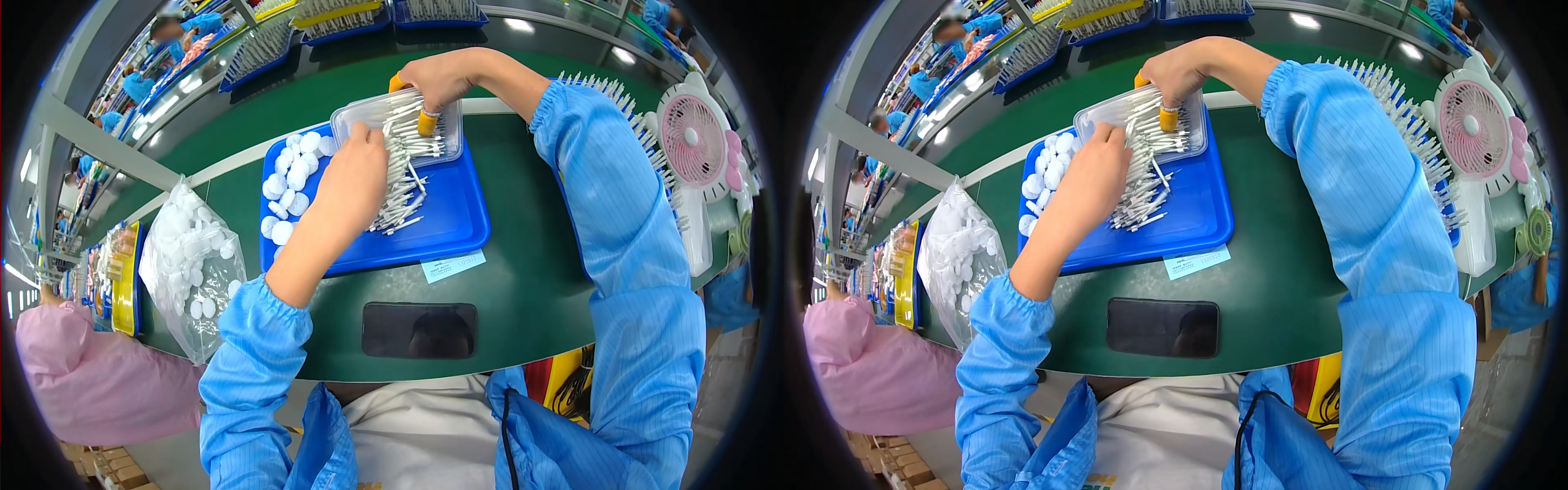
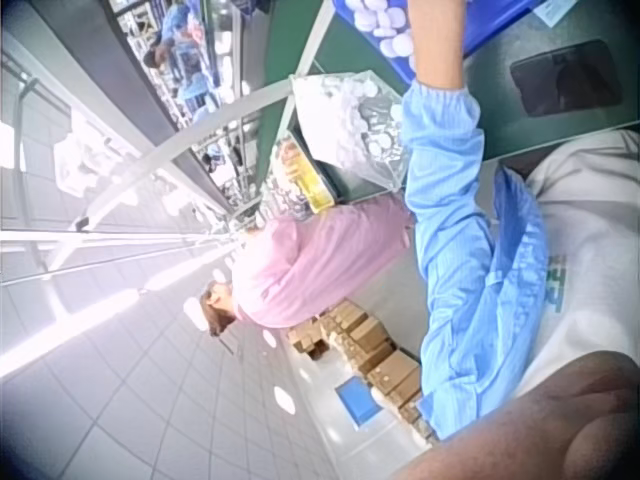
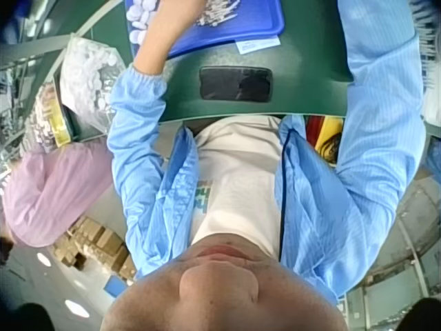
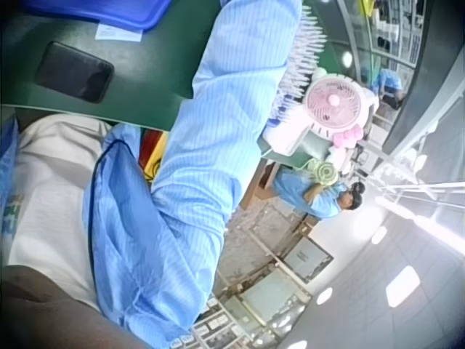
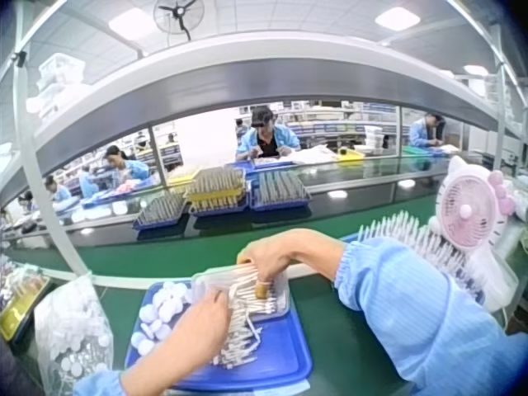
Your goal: The person inserts thin white sticks into small white circular discs at a factory workstation. They pick up a disc and a stick, insert the stick into the center of the disc, and place the finished item into a blue tray. The person repeats this process continuously, occasionally refilling their supply of sticks from a plastic container.
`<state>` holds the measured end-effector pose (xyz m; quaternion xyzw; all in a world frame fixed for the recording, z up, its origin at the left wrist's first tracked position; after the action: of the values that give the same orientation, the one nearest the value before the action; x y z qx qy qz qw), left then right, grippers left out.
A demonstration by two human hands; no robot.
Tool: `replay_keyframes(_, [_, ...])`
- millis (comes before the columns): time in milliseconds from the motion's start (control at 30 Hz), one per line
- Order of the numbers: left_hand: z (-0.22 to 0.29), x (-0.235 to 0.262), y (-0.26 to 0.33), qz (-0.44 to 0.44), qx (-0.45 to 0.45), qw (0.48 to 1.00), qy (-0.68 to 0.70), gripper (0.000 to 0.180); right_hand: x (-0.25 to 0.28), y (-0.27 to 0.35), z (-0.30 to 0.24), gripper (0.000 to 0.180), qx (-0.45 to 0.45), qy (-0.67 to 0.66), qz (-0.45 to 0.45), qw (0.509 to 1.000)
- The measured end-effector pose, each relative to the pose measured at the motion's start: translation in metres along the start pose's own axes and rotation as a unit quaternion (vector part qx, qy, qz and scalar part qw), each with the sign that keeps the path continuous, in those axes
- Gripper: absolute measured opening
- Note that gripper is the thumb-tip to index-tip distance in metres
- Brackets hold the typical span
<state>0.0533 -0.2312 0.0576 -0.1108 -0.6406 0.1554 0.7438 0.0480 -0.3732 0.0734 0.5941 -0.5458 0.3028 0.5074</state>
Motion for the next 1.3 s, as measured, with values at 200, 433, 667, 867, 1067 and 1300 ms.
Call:
replay_keyframes(200, [0.007,-0.006,0.001,-0.027,-0.016,0.999,-0.014,0.017,-0.002,-0.002,0.007,0.072,0.0,0.0,-0.009,1.0])
replay_keyframes(433, [0.016,-0.004,-0.001,-0.069,0.02,0.995,-0.069,0.02,0.001,-0.003,0.004,0.076,-0.004,-0.001,-0.007,1.0])
replay_keyframes(667, [0.025,0.003,-0.001,-0.165,0.057,0.981,-0.086,0.023,-0.001,-0.005,0.01,0.073,0.002,-0.025,-0.011,1.0])
replay_keyframes(867, [0.03,0.001,0.002,-0.059,-0.068,0.994,-0.062,0.018,0.001,-0.003,0.007,0.072,0.013,-0.023,-0.005,1.0])
replay_keyframes(1067, [0.026,-0.007,0.002,-0.093,-0.039,0.995,0.002,0.023,0.0,-0.006,0.008,0.073,-0.001,0.005,-0.013,1.0])
replay_keyframes(1300, [0.031,0.003,0.008,-0.068,-0.087,0.994,0.001,0.025,0.0,-0.007,0.01,0.071,0.006,-0.026,-0.018,0.999])
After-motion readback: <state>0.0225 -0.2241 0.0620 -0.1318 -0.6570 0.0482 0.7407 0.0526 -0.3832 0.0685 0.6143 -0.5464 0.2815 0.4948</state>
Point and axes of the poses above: each hand's wrist, its own y-axis away from the middle knuckle, its own x-axis out of the back of the hand, z = x × y, the point moved 10 cm from there along -y, towards the middle knuckle, and after that the axes turned 1 degree about x, right-handed, at the moved point
